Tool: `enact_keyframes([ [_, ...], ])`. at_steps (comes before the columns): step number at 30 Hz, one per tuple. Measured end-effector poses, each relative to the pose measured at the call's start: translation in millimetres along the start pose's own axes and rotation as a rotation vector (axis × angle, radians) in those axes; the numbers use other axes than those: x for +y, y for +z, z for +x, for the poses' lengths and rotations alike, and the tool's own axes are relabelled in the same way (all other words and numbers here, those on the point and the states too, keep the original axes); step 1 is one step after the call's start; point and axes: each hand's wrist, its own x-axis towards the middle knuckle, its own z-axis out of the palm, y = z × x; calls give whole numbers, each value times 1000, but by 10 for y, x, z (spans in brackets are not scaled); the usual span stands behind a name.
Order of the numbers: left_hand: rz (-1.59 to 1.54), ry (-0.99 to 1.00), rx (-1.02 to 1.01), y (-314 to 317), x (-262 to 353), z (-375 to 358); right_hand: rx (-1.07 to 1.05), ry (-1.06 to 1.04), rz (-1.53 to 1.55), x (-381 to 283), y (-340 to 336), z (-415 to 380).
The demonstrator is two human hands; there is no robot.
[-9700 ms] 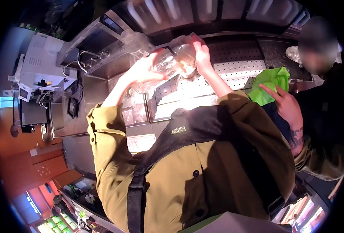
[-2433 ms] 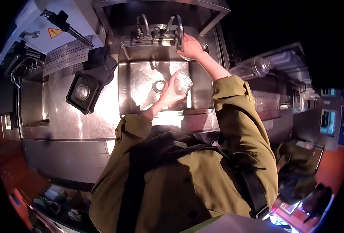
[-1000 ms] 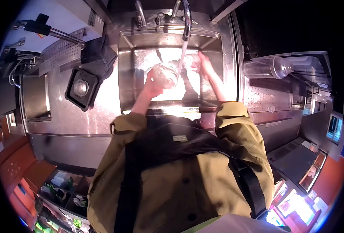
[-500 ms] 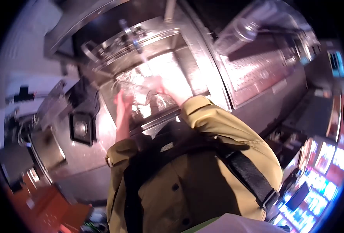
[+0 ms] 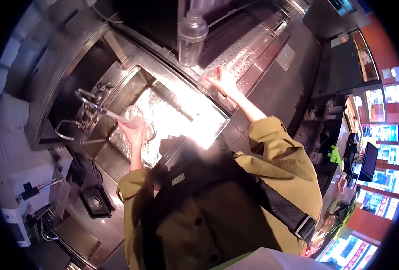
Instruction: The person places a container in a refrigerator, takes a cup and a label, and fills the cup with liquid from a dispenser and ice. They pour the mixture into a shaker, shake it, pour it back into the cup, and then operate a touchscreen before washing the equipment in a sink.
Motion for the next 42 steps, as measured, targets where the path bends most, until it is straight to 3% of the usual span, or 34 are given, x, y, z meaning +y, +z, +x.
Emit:
enact_keyframes([
  [2, 28, 52, -125, -15, 173, -83, 126, 4, -149, 301, -58, 329],
  [5, 23, -93, -6, 97, 35, -13, 298, -19, -297, 580, -11, 867],
  [6, 1, -62, 7, 111, 83, 10, 413, 20, -306, 802, 162, 1192],
  [9, -2, 1, 71, 40, 144, 11, 849, -150, -366, 773, -212, 1243],
  [10, 26, 11, 110, 11, 136, 6, 855, -163, -269, 681, -478, 1070],
  [11, 43, 24, 150, -6, 139, 13, 776, -5, -279, 692, -667, 956],
  [12, 49, 49, 135, -43, 101, 14, 849, 83, -464, 1107, -532, 1049],
  [14, 89, 37, 70, -20, -42, -32, 643, 283, -644, 1855, -457, 1233],
  [15, 143, 3, 19, 33, -93, -54, 354, 402, -619, 1960, -513, 1160],
  [16, 81, 20, 9, 67, -33, -69, 378, 360, -601, 1883, -578, 1051],
  [19, -132, -39, 133, 109, 191, -98, 502, 230, -377, 1256, -644, 566],
  [21, -178, -76, 174, 104, 241, -112, 440, 175, -130, 722, -519, 258],
  [22, -115, 116, 167, 104, 181, -116, 296, 74, 188, 526, -324, 159],
  [23, -188, 45, 209, 62, 173, -131, 131, -9, 504, 335, -76, 50],
  [26, -301, -72, 366, -50, 48, -172, -156, -149, 543, -409, 737, -174],
  [27, -279, -33, 457, -97, -99, -156, -337, -94, 634, -528, 1066, -166],
  [29, -149, 86, 437, -285, -19, -285, -615, 140, 907, -828, 1603, -216],
  [31, -33, -18, 462, -476, -128, -365, -824, 402, 975, -768, 2566, -88],
  [32, 14, 17, 457, -579, -123, -451, -867, 446, 910, -748, 2949, -69],
  [33, -13, -174, 446, -695, 194, -483, -885, 482, 841, -762, 3213, -104],
  [36, 301, -91, 487, -723, 105, -512, -810, 781, 757, -897, 3356, -235],
  [39, 337, 49, 429, -736, -72, -523, -821, 1072, 1184, -437, 3907, -324],
  [41, 308, 27, 321, -733, -69, -480, -1033, 899, 1239, -91, 4044, -236],
  [42, 252, 30, 264, -688, -64, -421, -948, 728, 1024, -282, 3724, -227],
])
